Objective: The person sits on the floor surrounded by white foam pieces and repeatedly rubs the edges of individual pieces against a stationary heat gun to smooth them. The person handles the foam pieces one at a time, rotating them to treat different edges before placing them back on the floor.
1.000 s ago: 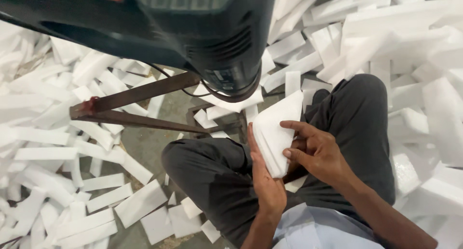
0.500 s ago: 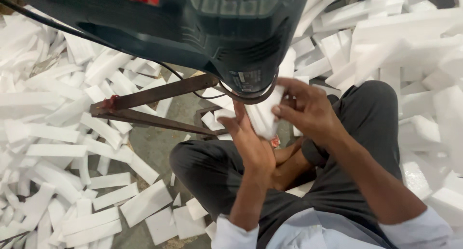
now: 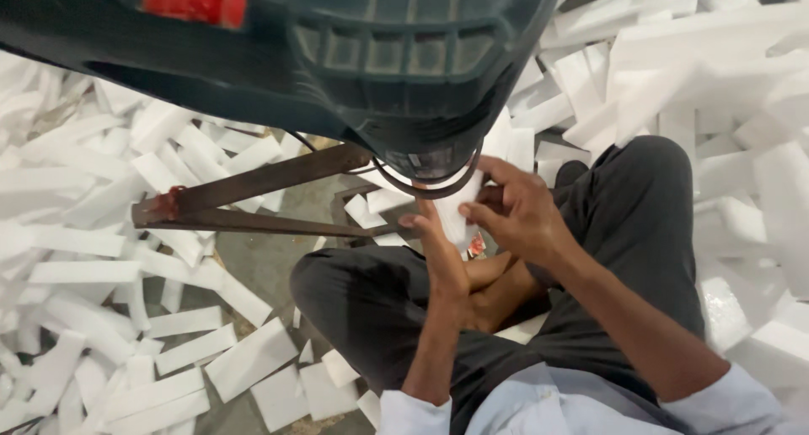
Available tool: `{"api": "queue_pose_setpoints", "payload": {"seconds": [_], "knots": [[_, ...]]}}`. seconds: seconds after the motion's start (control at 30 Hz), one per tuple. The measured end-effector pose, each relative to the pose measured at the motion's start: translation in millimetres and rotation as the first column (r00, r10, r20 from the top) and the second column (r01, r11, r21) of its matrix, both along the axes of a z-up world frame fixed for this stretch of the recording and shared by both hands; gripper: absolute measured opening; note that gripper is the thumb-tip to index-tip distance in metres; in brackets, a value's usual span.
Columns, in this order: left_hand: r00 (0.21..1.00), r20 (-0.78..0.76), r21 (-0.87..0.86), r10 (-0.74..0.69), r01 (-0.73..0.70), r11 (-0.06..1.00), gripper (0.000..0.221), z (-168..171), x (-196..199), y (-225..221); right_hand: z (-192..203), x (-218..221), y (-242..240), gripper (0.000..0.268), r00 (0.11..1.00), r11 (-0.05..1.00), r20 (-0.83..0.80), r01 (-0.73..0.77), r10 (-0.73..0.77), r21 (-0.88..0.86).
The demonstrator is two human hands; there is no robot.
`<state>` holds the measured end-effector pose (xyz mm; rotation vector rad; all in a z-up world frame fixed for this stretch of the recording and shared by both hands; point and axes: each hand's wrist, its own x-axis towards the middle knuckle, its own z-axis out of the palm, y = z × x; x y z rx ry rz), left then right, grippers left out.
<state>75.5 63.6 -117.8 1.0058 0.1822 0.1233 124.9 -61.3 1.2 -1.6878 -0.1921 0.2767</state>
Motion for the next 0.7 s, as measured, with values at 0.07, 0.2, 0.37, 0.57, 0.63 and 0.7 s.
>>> {"api": "queue_pose_setpoints", "payload": {"seconds": [0.07, 0.2, 0.37, 0.57, 0.63, 0.7], "knots": [[0.999, -0.026, 0.255, 0.022, -0.015, 0.967, 0.092, 9, -15, -6, -4, -12, -3, 0.056, 0.999, 0.997, -0.039, 0.027, -0.030, -0.078], [0.994, -0.104, 0.361, 0.028, 0.012, 0.932, 0.095, 38, -30, -15, -11, -32, -7, 0.058, 0.998, 0.986, -0.043, 0.035, -0.043, -0.165], [0.986, -0.098, 0.475, -0.135, 0.165, 0.864, 0.083, 66, -45, 3, -25, -39, -22, 0.060, 0.975, 0.988, -0.216, 0.023, -0.057, -0.154], [0.905, -0.383, -0.030, -0.186, 0.189, 0.982, 0.073, 61, -62, 22, -21, -46, -71, 0.059, 0.951, 0.975, -0.246, -0.212, 0.190, -0.067], [0.861, -0.435, -0.250, -0.263, 0.164, 0.954, 0.069, 55, -70, 34, -18, -43, -92, 0.078, 0.952, 0.965, 0.298, 0.008, 0.072, -0.262], [0.829, -0.428, -0.342, -0.360, 0.221, 0.914, 0.065, 48, -74, 45, -20, -34, -109, 0.099, 0.877, 0.932, 0.418, -0.083, 0.236, -0.353]]}}
